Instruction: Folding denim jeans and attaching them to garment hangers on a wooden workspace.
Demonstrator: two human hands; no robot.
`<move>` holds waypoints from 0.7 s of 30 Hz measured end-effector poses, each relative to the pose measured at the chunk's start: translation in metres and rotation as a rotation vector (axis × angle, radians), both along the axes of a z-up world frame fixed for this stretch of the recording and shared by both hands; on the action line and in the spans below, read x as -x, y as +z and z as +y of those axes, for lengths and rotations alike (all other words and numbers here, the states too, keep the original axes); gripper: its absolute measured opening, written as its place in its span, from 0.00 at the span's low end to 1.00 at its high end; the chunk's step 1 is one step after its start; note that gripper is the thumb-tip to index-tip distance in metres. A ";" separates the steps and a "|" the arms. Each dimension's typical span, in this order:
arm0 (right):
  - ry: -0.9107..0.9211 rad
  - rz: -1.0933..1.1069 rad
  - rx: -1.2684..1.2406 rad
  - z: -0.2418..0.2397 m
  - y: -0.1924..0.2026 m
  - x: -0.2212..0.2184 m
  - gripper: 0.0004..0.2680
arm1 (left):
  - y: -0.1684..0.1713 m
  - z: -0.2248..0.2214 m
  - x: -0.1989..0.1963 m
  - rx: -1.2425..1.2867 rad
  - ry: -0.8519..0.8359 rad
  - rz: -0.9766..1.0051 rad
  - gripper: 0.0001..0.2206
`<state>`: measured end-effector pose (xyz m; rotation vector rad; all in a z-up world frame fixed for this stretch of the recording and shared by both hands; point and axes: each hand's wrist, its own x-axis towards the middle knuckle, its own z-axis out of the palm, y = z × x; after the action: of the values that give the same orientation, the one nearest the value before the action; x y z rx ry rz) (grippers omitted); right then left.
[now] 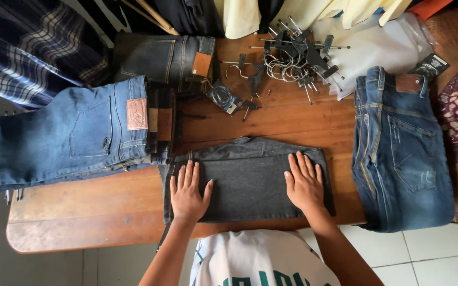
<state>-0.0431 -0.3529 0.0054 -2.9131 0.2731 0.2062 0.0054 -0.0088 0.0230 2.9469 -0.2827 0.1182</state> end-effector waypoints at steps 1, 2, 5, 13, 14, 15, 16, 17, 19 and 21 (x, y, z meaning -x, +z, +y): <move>-0.001 0.005 -0.004 0.000 -0.004 -0.002 0.22 | -0.002 -0.003 -0.001 -0.004 -0.001 0.005 0.32; -0.009 -0.050 -0.019 0.000 -0.009 -0.004 0.22 | -0.006 -0.007 -0.003 -0.010 0.010 0.015 0.32; -0.029 -0.147 0.002 0.015 -0.022 -0.006 0.22 | -0.009 -0.019 0.004 -0.048 0.020 0.025 0.32; 0.440 -0.388 -0.125 0.113 0.046 -0.036 0.24 | -0.005 -0.061 0.002 0.051 -0.369 0.114 0.37; 0.525 -0.406 -0.149 0.122 0.043 -0.035 0.24 | -0.003 -0.062 0.001 -0.054 -0.384 0.249 0.37; 0.611 -0.424 -0.172 0.131 0.039 -0.034 0.23 | 0.000 -0.064 -0.001 -0.160 -0.397 0.383 0.36; 0.609 -0.424 -0.171 0.130 0.029 -0.034 0.23 | 0.005 -0.064 -0.004 -0.160 -0.399 0.382 0.36; 0.619 -0.361 -0.218 0.130 0.019 -0.031 0.24 | 0.011 -0.064 -0.004 -0.173 -0.396 0.414 0.36; 0.625 -0.299 -0.263 0.126 0.007 -0.028 0.24 | 0.015 -0.064 -0.003 -0.186 -0.396 0.444 0.36; 0.635 -0.286 -0.229 0.118 0.003 -0.028 0.26 | 0.011 -0.063 -0.003 -0.087 -0.380 0.326 0.36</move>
<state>-0.0146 -0.2348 0.0084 -2.6541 -0.6785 -0.0843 0.0084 -0.0714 0.0340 2.8675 -0.8009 -0.4291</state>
